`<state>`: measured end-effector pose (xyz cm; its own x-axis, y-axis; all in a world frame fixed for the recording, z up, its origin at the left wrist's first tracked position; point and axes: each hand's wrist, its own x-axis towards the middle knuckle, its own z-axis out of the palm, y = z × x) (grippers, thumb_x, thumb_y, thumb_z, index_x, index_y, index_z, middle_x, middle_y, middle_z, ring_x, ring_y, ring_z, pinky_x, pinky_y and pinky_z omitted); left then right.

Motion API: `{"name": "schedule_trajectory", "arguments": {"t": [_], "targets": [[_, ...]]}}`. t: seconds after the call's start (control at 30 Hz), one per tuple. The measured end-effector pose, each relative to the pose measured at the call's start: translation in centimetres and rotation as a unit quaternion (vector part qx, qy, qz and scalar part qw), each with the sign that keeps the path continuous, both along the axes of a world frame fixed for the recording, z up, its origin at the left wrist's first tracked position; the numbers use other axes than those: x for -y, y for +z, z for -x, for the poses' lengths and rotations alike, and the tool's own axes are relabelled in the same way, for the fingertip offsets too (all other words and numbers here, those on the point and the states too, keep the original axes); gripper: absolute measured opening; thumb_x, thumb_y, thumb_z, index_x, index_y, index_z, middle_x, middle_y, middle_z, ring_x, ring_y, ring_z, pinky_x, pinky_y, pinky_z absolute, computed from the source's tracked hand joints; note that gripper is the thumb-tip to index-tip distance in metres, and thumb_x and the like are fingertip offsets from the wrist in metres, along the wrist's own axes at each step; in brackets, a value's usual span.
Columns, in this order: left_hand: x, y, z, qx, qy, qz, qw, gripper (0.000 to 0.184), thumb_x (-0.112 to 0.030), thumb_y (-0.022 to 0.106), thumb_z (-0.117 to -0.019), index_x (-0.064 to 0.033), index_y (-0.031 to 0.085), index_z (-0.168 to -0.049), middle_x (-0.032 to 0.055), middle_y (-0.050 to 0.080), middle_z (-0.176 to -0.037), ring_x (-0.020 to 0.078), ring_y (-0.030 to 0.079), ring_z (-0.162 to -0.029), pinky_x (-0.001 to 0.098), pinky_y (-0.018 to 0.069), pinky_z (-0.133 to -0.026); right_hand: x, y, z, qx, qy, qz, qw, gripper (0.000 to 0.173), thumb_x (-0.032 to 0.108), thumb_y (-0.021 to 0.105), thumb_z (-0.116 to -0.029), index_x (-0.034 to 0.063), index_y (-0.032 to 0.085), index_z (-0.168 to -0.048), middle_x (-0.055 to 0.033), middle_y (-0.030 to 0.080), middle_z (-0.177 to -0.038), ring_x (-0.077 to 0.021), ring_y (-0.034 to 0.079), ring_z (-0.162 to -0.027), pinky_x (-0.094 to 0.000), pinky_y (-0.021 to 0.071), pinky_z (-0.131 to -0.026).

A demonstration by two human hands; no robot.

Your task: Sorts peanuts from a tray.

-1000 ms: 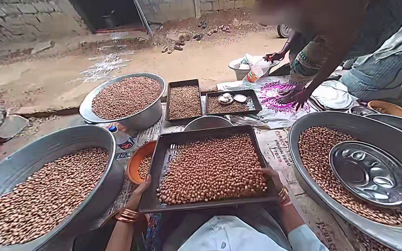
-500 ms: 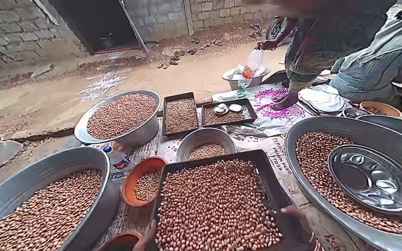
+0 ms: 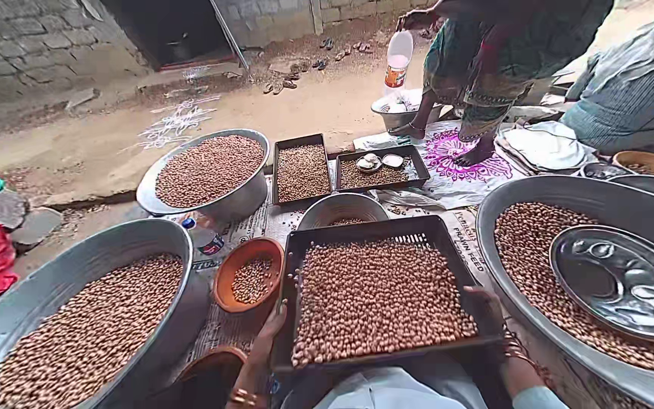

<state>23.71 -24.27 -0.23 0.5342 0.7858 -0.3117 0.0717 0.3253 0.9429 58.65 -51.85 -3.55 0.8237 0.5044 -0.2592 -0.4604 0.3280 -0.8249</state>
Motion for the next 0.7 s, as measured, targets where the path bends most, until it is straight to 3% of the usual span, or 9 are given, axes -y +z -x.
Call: {"name": "schedule_trajectory", "arguments": {"t": [0.07, 0.1, 0.2, 0.3, 0.37, 0.43, 0.57, 0.6, 0.7], "targets": [[-3.2, -1.2, 0.9, 0.018, 0.072, 0.011, 0.997, 0.036, -0.025, 0.035, -0.1117, -0.0087, 0.053, -0.137, -0.0009, 0.073, -0.104, 0.0024, 0.072, -0.088, 0.0226, 0.0609, -0.077, -2.6, -0.5, 1.8, 0.035, 0.031, 0.001, 0.999, 0.023, 0.003, 0.041, -0.0969, 0.0084, 0.063, -0.102, 0.0053, 0.072, -0.078, 0.0008, 0.068, -0.068, -0.0181, 0.0575, -0.062], [-3.9, -1.9, 2.8, 0.021, 0.064, 0.014, 0.998, 0.034, -0.026, 0.033, -0.1118, -0.0119, 0.055, -0.133, -0.0041, 0.074, -0.1, 0.0012, 0.072, -0.086, 0.0215, 0.0614, -0.076, -2.8, -0.8, 3.6, 0.058, 0.053, -0.006, 0.997, 0.027, 0.005, 0.046, -0.0887, 0.0095, 0.06, -0.112, 0.0079, 0.072, -0.084, 0.0025, 0.068, -0.072, -0.017, 0.0578, -0.065], [-1.7, -2.2, 6.4, 0.025, 0.013, 0.014, 1.0, 0.031, -0.029, 0.033, -0.1088, -0.0165, 0.055, -0.127, -0.0109, 0.075, -0.099, -0.0023, 0.071, -0.09, 0.0214, 0.0604, -0.084, 0.9, -1.0, 5.2, 0.056, 0.116, -0.084, 0.988, 0.077, 0.015, 0.08, -0.0687, 0.011, 0.055, -0.141, 0.0021, 0.076, -0.11, -0.0069, 0.074, -0.09, -0.0276, 0.0637, -0.077], [2.9, -0.7, 1.6, -0.025, 0.021, 0.017, 0.999, 0.045, -0.029, 0.037, -0.1075, -0.003, 0.041, -0.144, -0.0035, 0.067, -0.111, -0.0029, 0.066, -0.096, 0.0219, 0.0565, -0.088, 4.5, -2.1, -0.2, 0.082, 0.138, -0.12, 0.98, 0.046, 0.016, 0.071, -0.0783, 0.011, 0.059, -0.123, 0.0012, 0.076, -0.099, -0.0076, 0.074, -0.086, -0.0278, 0.062, -0.072], [1.2, -0.4, -0.5, -0.032, 0.017, -0.001, 0.999, 0.053, -0.026, 0.038, -0.1074, -0.0008, 0.032, -0.153, 0.0043, 0.062, -0.127, -0.0015, 0.064, -0.103, 0.0206, 0.0542, -0.091, 1.3, 1.4, 0.6, 0.012, 0.023, -0.008, 1.0, 0.019, 0.008, 0.05, -0.0871, 0.012, 0.059, -0.103, 0.0065, 0.069, -0.076, 0.0006, 0.067, -0.066, -0.0182, 0.0554, -0.059], [-2.9, -1.8, 0.3, -0.008, 0.049, -0.013, 0.999, 0.043, -0.023, 0.035, -0.1105, -0.0037, 0.042, -0.148, 0.0031, 0.068, -0.118, 0.001, 0.068, -0.096, 0.0221, 0.0573, -0.084, -2.9, 2.6, 2.6, 0.008, -0.002, 0.029, 1.0, 0.018, -0.001, 0.04, -0.0985, 0.0059, 0.052, -0.11, 0.0064, 0.061, -0.074, 0.0044, 0.061, -0.063, -0.0129, 0.0508, -0.056], [-1.9, -2.0, 6.2, 0.036, 0.051, 0.043, 0.997, 0.032, -0.025, 0.032, -0.1098, -0.0152, 0.056, -0.129, -0.0062, 0.076, -0.096, 0.0018, 0.073, -0.087, 0.0236, 0.0625, -0.078, 0.3, -1.3, 5.2, 0.045, 0.102, -0.063, 0.992, 0.066, 0.012, 0.074, -0.0727, 0.0113, 0.057, -0.137, 0.0023, 0.076, -0.105, -0.0059, 0.074, -0.088, -0.0271, 0.0636, -0.076], [-0.1, -0.8, 5.4, 0.016, 0.063, 0.053, 0.996, 0.03, -0.024, 0.033, -0.1107, -0.0147, 0.056, -0.126, -0.0068, 0.075, -0.094, 0.0004, 0.072, -0.085, 0.0228, 0.0615, -0.078, 1.9, -0.9, 4.7, 0.028, 0.097, -0.054, 0.993, 0.064, 0.013, 0.076, -0.0706, 0.0145, 0.06, -0.132, 0.0023, 0.077, -0.104, -0.007, 0.074, -0.087, -0.0285, 0.0641, -0.075], [2.1, 0.3, 0.9, -0.021, 0.039, 0.024, 0.999, 0.051, -0.025, 0.041, -0.1051, -0.0043, 0.036, -0.151, -0.001, 0.065, -0.121, -0.0033, 0.065, -0.099, 0.0192, 0.0552, -0.088, 2.8, -0.8, -0.4, 0.03, 0.092, -0.036, 0.995, 0.021, 0.01, 0.054, -0.0804, 0.0157, 0.066, -0.097, 0.0042, 0.076, -0.078, -0.0032, 0.072, -0.068, -0.0225, 0.0597, -0.059]]}}
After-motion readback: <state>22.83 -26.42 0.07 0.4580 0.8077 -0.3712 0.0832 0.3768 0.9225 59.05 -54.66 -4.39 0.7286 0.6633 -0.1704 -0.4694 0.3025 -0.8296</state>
